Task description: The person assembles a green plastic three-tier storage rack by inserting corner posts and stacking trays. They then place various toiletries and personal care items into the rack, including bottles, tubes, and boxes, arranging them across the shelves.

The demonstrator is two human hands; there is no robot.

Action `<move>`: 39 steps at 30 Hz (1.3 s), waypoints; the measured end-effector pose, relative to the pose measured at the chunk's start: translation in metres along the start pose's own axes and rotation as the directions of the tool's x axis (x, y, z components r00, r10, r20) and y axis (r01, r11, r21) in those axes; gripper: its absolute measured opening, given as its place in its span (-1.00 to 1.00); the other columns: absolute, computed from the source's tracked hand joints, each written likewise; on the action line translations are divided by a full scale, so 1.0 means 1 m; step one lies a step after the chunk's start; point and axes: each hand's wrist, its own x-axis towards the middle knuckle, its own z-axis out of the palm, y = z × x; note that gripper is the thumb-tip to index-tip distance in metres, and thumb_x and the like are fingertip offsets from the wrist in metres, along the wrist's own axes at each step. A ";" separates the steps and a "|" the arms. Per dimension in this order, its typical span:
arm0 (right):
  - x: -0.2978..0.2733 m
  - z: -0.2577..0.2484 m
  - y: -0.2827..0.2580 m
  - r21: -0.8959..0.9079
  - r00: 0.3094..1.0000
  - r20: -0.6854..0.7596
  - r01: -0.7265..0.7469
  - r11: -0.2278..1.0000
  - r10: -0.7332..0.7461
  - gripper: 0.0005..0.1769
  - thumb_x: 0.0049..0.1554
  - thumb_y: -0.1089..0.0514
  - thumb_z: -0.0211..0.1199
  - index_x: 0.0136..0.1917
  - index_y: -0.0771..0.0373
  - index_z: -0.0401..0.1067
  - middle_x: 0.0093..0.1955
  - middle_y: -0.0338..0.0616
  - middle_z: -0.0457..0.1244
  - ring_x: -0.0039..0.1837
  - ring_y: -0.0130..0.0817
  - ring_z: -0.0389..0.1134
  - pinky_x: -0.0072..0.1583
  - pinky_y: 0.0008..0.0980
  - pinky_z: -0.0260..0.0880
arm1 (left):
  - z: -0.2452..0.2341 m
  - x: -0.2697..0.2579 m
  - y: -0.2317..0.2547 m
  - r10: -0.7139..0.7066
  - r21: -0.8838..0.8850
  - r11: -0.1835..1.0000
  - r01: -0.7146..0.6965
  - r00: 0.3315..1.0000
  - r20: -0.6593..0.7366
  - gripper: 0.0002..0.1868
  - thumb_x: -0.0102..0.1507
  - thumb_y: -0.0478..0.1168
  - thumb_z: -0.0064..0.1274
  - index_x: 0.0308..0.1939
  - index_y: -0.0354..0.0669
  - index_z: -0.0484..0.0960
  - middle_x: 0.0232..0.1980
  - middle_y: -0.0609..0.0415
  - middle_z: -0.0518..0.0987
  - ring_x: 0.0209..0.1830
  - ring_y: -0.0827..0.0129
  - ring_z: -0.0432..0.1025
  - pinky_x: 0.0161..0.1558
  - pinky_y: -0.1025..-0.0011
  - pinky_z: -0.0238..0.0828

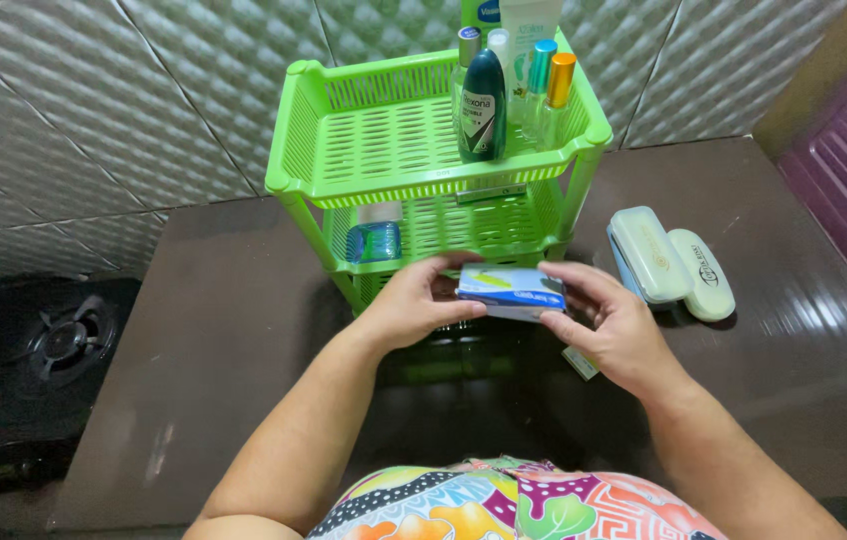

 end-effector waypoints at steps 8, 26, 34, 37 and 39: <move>-0.023 -0.022 0.056 -0.248 0.944 -0.292 -0.227 0.942 0.150 -0.60 0.13 0.26 0.31 0.26 0.32 0.50 0.18 -0.10 0.44 0.16 -0.40 0.45 0.25 -0.40 0.43 | -0.060 0.050 0.010 0.016 0.536 0.826 0.176 0.943 -0.333 -0.28 0.07 -0.06 0.42 0.23 -0.24 0.51 0.11 -0.07 0.66 0.07 0.21 0.57 0.09 0.30 0.49; -0.068 -0.037 0.125 -0.517 0.909 -0.243 -0.417 0.748 0.339 -0.63 0.02 0.09 0.34 0.12 0.16 0.59 -0.05 -0.07 0.48 -0.10 -0.27 0.53 0.03 -0.29 0.50 | -0.052 0.148 -0.059 -0.150 0.908 0.331 0.257 0.964 -0.218 -0.27 0.16 0.16 0.30 0.29 -0.12 0.52 0.15 -0.11 0.63 0.15 0.16 0.52 0.26 0.33 0.41; -0.068 -0.027 0.149 -0.815 0.976 -0.177 -0.217 0.538 0.126 -0.35 -0.09 0.06 0.46 0.30 0.00 0.43 0.29 0.00 0.28 0.31 0.02 0.28 0.30 -0.10 0.32 | -0.044 0.140 -0.042 -0.113 0.901 0.325 0.287 0.958 -0.264 -0.18 0.14 0.24 0.30 0.30 -0.18 0.46 0.20 -0.12 0.55 0.16 0.17 0.45 0.23 0.29 0.34; -0.068 -0.019 0.159 -0.880 0.961 -0.179 -0.252 0.403 0.209 -0.21 -0.07 0.01 0.45 0.43 -0.10 0.35 0.37 0.09 0.19 0.32 0.10 0.22 0.30 -0.06 0.29 | -0.025 0.107 -0.012 0.020 0.837 0.464 0.290 0.941 -0.337 -0.31 0.21 0.13 0.28 0.25 -0.21 0.46 0.19 -0.12 0.52 0.11 0.16 0.44 0.17 0.21 0.34; -0.070 -0.014 0.172 -0.896 0.966 -0.164 -0.231 0.380 0.201 -0.25 -0.02 0.02 0.40 0.44 -0.12 0.35 0.35 0.08 0.21 0.31 0.11 0.24 0.30 -0.06 0.31 | 0.000 0.063 -0.002 0.228 0.793 0.596 0.124 0.921 -0.315 -0.51 0.20 -0.07 0.21 0.19 -0.07 0.54 0.11 0.01 0.59 -0.01 0.26 0.53 0.10 0.22 0.42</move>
